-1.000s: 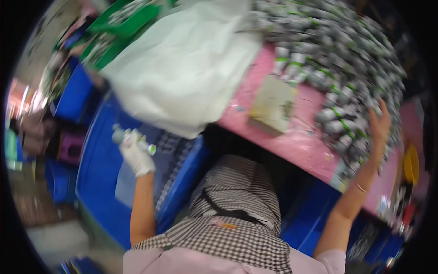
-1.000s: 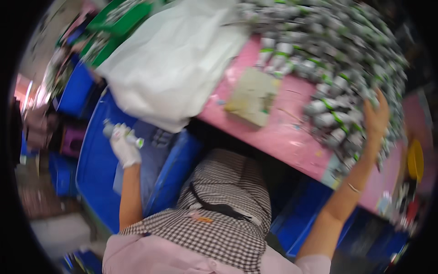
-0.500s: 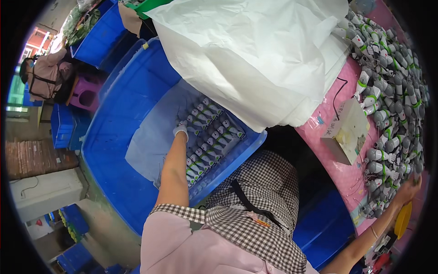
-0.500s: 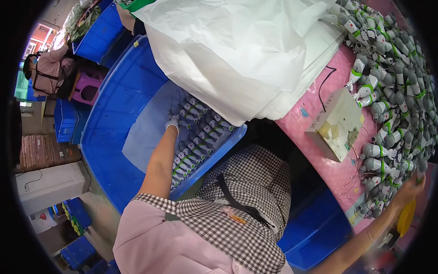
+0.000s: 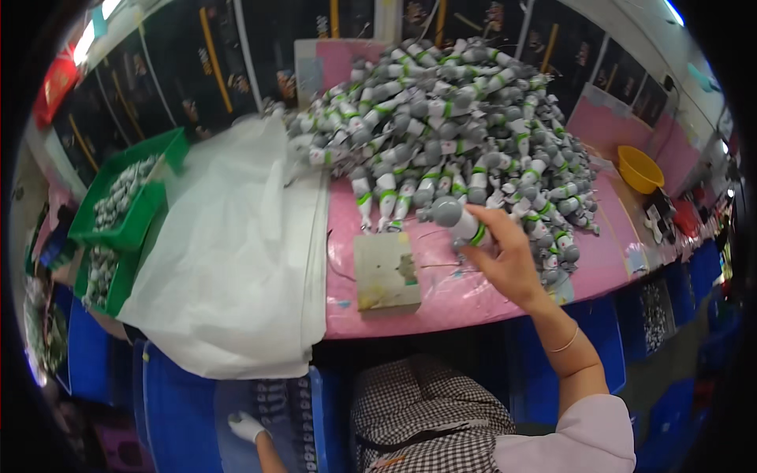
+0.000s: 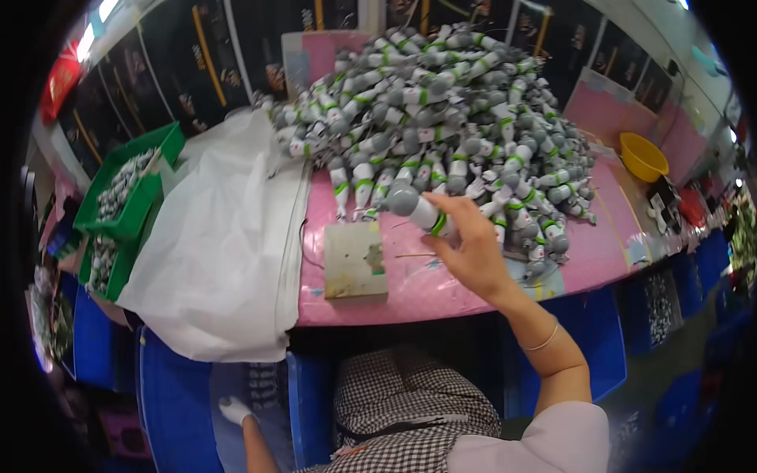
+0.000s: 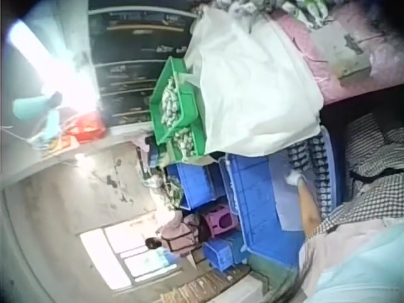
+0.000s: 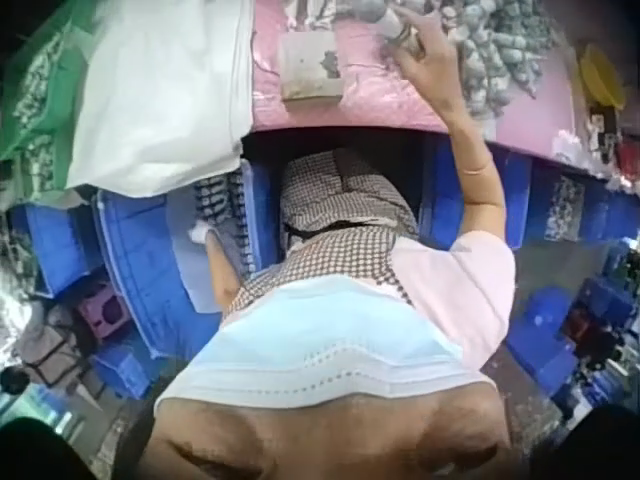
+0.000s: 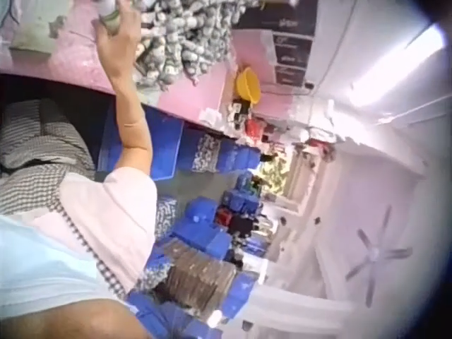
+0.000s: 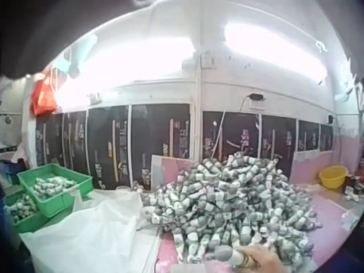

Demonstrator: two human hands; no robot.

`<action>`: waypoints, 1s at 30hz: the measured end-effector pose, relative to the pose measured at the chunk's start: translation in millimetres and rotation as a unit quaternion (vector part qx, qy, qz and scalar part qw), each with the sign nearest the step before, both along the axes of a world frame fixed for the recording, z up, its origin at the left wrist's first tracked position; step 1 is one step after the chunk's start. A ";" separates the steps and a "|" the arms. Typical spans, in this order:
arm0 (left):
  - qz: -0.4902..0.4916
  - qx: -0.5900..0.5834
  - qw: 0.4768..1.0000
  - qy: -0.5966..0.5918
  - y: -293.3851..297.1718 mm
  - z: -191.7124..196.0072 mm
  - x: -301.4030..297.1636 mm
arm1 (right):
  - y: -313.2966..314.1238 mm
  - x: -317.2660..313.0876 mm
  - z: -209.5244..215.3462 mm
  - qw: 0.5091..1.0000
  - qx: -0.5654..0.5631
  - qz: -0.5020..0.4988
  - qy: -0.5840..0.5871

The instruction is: Assembling small plastic bear figurines using a stationary assembly jig and placing finished units into a blue bin.

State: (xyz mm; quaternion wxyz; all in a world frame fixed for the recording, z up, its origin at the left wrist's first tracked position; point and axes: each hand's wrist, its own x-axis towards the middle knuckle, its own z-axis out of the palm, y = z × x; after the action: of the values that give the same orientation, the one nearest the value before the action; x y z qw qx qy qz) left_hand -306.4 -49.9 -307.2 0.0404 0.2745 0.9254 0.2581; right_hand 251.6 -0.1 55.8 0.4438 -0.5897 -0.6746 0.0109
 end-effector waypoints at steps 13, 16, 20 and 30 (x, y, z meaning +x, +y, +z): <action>-0.496 0.164 0.555 -0.648 64.6 334.2 336.2 | -21.8 -68.6 -43.0 0.820 -0.235 0.262 0.451; -0.420 0.228 0.518 -0.710 64.1 319.9 340.0 | -32.3 -62.8 -58.0 0.725 -0.253 0.324 0.553; -0.369 0.264 0.429 -0.781 59.4 320.4 348.1 | -47.6 -49.5 -83.4 0.442 -0.277 0.424 0.740; -0.323 0.186 0.402 -0.837 47.6 324.9 349.2 | -43.3 -52.6 -69.7 0.907 -0.055 0.367 0.198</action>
State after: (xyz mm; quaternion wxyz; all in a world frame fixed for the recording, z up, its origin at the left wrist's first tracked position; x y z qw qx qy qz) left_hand 42.8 -2.3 17.8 0.8225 0.2005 0.2013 0.4927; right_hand 199.0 -43.4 -13.9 0.4995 -0.3102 -0.7400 0.3265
